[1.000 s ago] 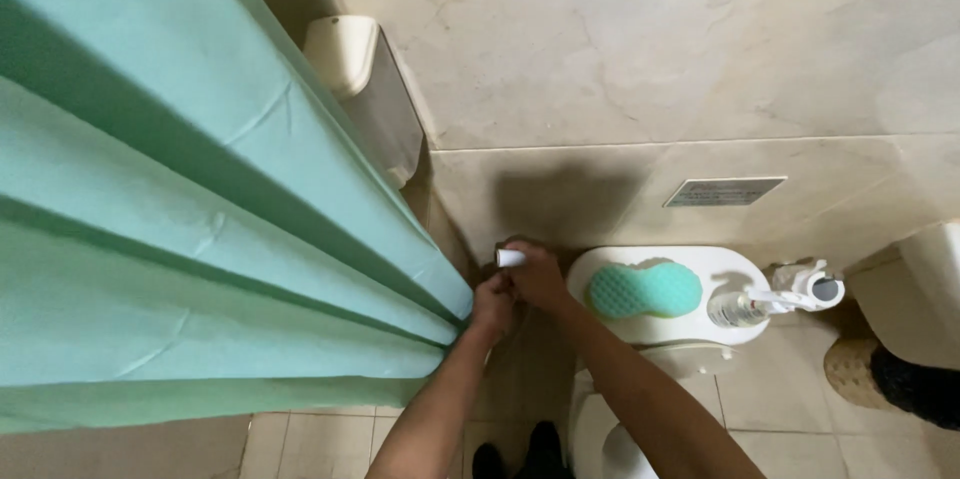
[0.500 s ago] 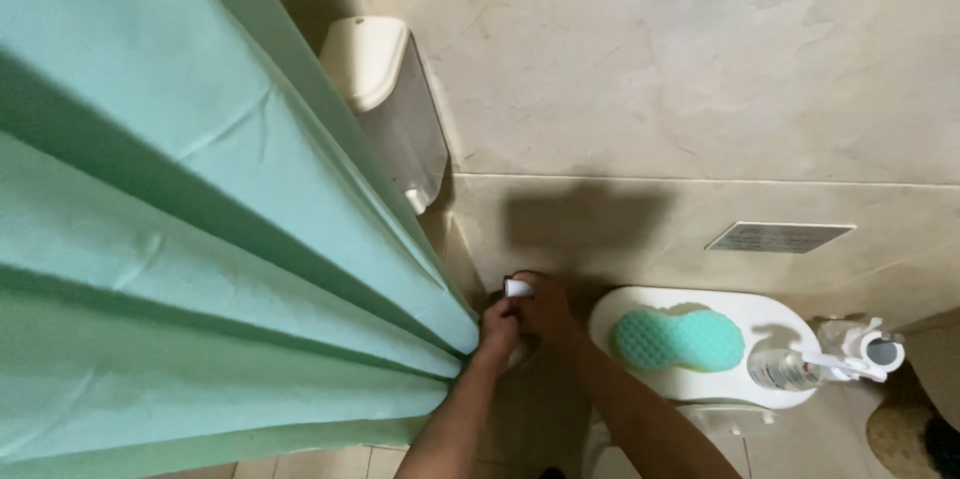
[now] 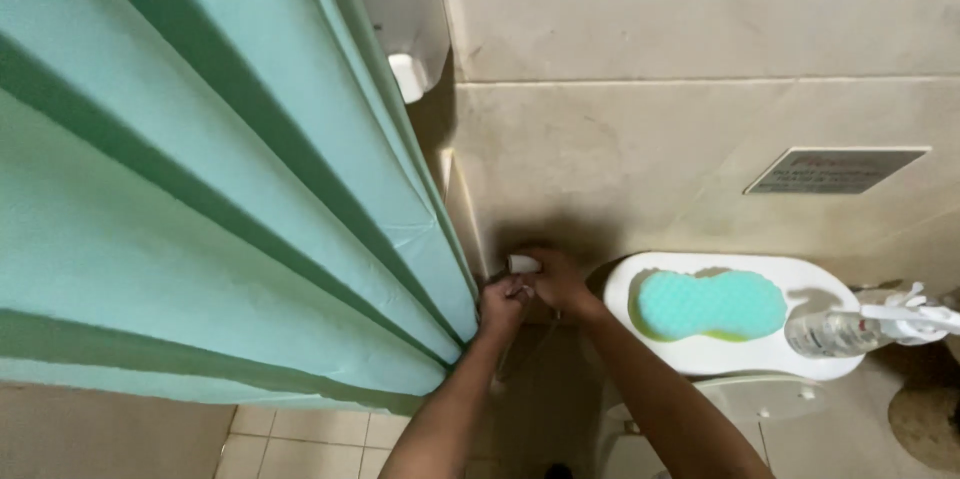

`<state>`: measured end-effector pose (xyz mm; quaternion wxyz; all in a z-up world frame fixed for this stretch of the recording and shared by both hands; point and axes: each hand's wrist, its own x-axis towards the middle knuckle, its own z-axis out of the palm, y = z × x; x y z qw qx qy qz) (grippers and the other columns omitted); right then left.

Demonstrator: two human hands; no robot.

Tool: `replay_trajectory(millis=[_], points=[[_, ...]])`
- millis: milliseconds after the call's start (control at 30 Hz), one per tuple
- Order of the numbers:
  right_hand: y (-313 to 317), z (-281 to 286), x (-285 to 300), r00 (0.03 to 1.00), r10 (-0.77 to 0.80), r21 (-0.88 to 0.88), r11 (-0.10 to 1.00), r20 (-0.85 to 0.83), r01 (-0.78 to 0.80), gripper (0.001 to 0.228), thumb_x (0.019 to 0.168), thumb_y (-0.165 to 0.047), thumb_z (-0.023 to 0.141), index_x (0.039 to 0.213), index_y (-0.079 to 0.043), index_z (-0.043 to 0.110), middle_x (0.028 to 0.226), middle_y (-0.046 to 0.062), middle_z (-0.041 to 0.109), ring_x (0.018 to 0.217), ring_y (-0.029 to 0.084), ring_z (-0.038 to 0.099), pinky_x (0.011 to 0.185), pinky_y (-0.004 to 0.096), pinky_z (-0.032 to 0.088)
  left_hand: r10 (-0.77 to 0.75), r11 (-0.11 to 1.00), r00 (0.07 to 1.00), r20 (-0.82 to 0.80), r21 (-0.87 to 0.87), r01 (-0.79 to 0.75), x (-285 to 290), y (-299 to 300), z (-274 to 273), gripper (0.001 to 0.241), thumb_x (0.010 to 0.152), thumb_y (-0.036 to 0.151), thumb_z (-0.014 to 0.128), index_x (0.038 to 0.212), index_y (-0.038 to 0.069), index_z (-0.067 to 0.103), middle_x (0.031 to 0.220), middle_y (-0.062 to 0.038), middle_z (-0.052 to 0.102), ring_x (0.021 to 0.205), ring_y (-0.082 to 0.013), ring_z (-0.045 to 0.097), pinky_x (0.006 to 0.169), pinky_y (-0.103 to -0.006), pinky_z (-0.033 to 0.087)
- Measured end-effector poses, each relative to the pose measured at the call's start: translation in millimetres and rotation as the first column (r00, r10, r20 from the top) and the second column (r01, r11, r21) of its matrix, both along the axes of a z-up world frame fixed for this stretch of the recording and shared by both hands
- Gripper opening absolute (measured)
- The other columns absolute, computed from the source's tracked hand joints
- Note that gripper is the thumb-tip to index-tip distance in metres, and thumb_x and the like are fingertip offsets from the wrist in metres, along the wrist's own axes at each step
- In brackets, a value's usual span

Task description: The person cleans a toilet by first opening the lid and using a handheld bidet sprayer to rinse the bowl. After rinsing, they place the sprayer back on its wall mount. The person then picks up a spray bottle, sprays the toilet seat and lid, and wipes the surfaces with their hands before closing the lid.

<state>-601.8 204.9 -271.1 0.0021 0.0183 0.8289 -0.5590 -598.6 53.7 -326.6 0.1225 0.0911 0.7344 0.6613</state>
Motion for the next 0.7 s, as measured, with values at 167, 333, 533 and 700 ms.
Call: replay_trajectory(millis=[167,333,533,700], points=[[-1.6,47.6,12.2,0.999,-0.011,0.07,0.997,-0.034,0.013,0.048,0.078,0.0,0.069,0.125,-0.006,0.07,0.112,0.015,0.077,0.097,0.021,0.075,0.082,0.034,0.06,0.082,0.993,0.996,-0.033,-0.083,-0.085,7.2,5.5,34.0,0.024,0.085,0.007,0.07,0.107,0.005,0.078,0.096,-0.004,0.078,0.088,-0.0142,0.071,0.081,-0.031,0.056],[0.5,99.8,14.8,0.998,-0.029,0.077,0.997,-0.048,0.032,0.042,0.078,0.002,0.066,0.119,-0.008,0.072,0.102,0.012,0.079,0.088,0.019,0.077,0.077,0.033,0.061,0.009,0.998,0.998,-0.061,0.06,-0.005,-19.7,19.3,-31.0,0.025,0.089,0.009,0.063,0.108,0.004,0.078,0.1,-0.01,0.078,0.091,-0.0159,0.071,0.085,-0.0333,0.056],[0.1,94.1,14.8,0.987,-0.02,0.065,0.997,-0.162,0.031,0.033,0.076,0.001,0.074,0.108,-0.006,0.074,0.092,0.009,0.077,0.082,0.015,0.072,0.073,0.031,0.059,-0.033,0.988,0.998,-0.046,-0.15,0.026,-22.1,11.9,24.2,0.023,0.087,0.012,0.063,0.105,0.004,0.075,0.092,-0.013,0.077,0.085,-0.0184,0.07,0.082,-0.038,0.056],[3.0,87.0,17.6,0.996,-0.044,-0.092,0.995,-0.078,0.037,0.034,0.081,0.005,0.065,0.112,-0.005,0.073,0.088,0.006,0.074,0.08,0.013,0.068,0.07,0.031,0.058,-0.008,0.945,0.959,-0.284,-0.315,-0.085,-14.7,6.7,64.2,0.019,0.086,0.023,0.069,0.095,0.008,0.078,0.089,-0.019,0.075,0.083,-0.0342,0.073,0.074,-0.0468,0.056]])
